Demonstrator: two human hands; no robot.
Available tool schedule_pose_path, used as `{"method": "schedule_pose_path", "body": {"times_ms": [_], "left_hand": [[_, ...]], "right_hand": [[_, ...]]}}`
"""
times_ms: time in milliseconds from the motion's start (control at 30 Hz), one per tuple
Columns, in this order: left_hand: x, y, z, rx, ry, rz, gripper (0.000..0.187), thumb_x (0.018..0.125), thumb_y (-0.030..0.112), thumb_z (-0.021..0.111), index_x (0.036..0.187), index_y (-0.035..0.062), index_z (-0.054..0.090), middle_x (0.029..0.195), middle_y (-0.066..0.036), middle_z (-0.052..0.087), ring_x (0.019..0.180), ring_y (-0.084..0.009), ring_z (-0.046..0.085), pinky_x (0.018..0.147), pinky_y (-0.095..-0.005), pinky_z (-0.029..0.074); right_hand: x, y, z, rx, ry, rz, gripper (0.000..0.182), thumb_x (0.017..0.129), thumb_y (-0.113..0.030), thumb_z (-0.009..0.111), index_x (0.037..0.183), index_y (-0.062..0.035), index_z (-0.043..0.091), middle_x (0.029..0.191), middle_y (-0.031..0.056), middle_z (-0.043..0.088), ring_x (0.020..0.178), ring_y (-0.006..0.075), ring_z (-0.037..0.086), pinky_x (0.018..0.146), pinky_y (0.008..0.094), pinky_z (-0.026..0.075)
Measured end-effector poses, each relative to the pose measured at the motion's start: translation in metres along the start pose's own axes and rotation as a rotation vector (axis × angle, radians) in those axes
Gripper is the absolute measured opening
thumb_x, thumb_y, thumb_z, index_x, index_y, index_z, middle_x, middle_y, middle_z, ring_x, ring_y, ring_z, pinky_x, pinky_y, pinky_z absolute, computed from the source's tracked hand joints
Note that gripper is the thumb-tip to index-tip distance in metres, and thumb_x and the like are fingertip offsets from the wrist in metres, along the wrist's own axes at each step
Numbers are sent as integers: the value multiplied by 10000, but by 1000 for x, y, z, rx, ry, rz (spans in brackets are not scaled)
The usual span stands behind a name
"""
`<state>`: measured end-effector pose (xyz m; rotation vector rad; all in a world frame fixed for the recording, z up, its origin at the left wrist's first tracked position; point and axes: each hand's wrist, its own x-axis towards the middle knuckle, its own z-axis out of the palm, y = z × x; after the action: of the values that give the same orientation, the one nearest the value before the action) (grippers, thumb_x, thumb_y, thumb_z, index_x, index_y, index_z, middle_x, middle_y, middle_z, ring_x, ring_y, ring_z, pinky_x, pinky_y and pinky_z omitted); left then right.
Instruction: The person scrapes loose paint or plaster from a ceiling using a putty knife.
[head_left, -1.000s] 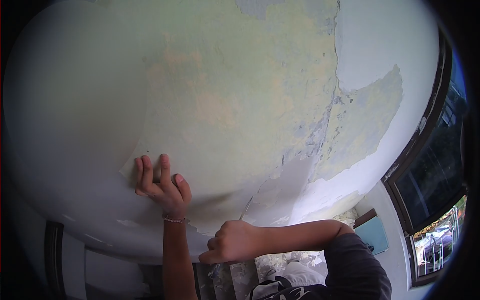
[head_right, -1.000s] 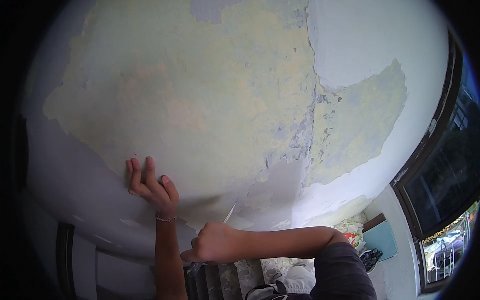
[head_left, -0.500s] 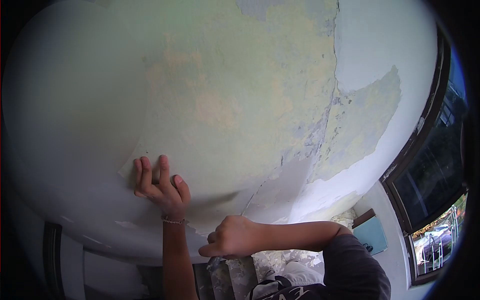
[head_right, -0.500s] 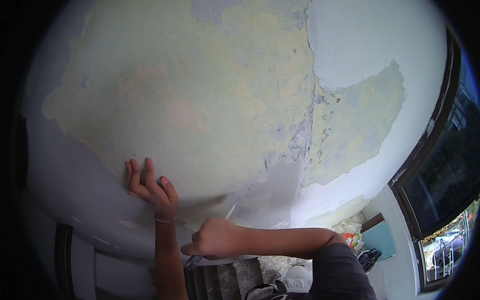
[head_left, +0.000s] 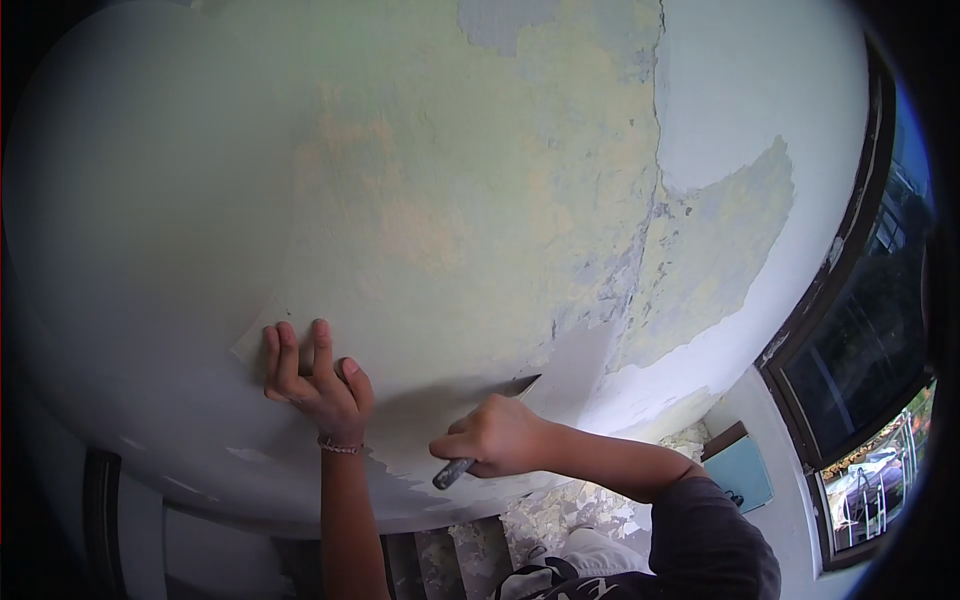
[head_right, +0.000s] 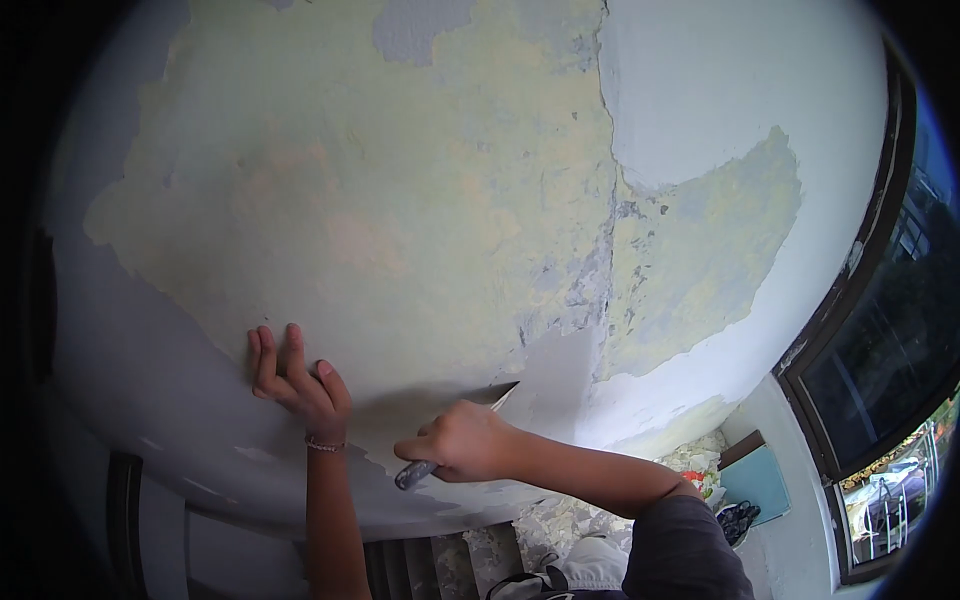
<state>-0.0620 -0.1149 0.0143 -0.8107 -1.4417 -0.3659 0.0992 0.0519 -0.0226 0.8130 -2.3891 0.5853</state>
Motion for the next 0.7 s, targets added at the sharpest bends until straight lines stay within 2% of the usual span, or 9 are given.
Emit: {"method": "schedule_pose_path", "body": {"times_ms": [33, 167, 267, 300, 333, 400, 500, 633, 700], "left_hand": [[0, -1, 1, 7, 10, 3, 424, 982, 182, 407, 1324, -44, 514, 1388, -213, 380, 1360, -409, 337, 1081, -494, 303], [-9, -1, 0, 13, 19, -39, 412, 970, 213, 413, 1297, 26, 579, 1392, -188, 412, 1333, -403, 374, 1045, -457, 304], [-8, -3, 5, -17, 73, -22, 413, 974, 218, 406, 1299, 31, 579, 1398, -188, 414, 1336, -394, 379, 1041, -445, 294], [-8, -3, 3, 0, 48, -13, 419, 983, 214, 398, 1316, 14, 556, 1399, -193, 405, 1345, -397, 367, 1051, -451, 291], [-7, -3, -1, 15, 22, -4, 427, 992, 210, 391, 1333, -2, 534, 1401, -199, 395, 1355, -400, 356, 1061, -456, 289], [-7, -2, -3, 29, -6, 1, 436, 1003, 209, 382, 1354, -15, 511, 1404, -204, 386, 1364, -401, 347, 1070, -459, 284], [-8, -2, -2, 33, -4, -8, 439, 1010, 214, 378, 1370, -3, 504, 1413, -199, 384, 1373, -397, 351, 1070, -454, 273], [-8, 3, -1, 20, 15, -50, 449, 989, 225, 402, 1384, 43, 512, 1438, -202, 393, 1373, -384, 365, 1036, -419, 265], [-12, 10, -1, 10, -25, -99, 487, 993, 243, 401, 1431, 37, 457, 1473, -219, 354, 1405, -398, 316, 1044, -420, 250]], "right_hand": [[1, -14, -7, 121, 57, -122, 185, 734, -87, 703, 854, -119, 566, 577, 16, 510, 486, 243, 565, 408, 384, 396], [-1, -43, -35, 249, 286, -127, 213, 830, -88, 743, 817, -59, 533, 553, 14, 482, 441, 208, 506, 421, 327, 369], [-31, -46, -41, 661, 435, 228, 256, 821, -121, 763, 812, -41, 520, 579, 40, 531, 460, 167, 510, 463, 293, 386], [-45, -44, -36, 852, 505, 341, 316, 839, -215, 765, 813, -31, 508, 599, 61, 554, 502, 141, 510, 500, 269, 393], [-58, -43, -33, 853, 567, 361, 304, 928, -265, 676, 811, -41, 508, 649, 42, 563, 563, 117, 511, 535, 257, 393], [-96, -36, -20, 1092, 576, 552, 322, 963, -314, 616, 816, -49, 507, 641, 41, 556, 529, 111, 479, 503, 263, 376], [-122, -49, -19, 1077, 632, 1019, 343, 984, -327, 568, 784, -53, 520, 613, 45, 554, 491, 107, 461, 476, 271, 361], [-170, -55, -25, 915, 727, 1271, 380, 992, -317, 519, 720, -52, 544, 583, 66, 561, 482, 121, 496, 476, 279, 388], [-183, -58, -33, 1013, 913, 1295, 312, 960, -252, 474, 733, -44, 523, 573, 75, 526, 490, 160, 497, 495, 310, 412]]}}
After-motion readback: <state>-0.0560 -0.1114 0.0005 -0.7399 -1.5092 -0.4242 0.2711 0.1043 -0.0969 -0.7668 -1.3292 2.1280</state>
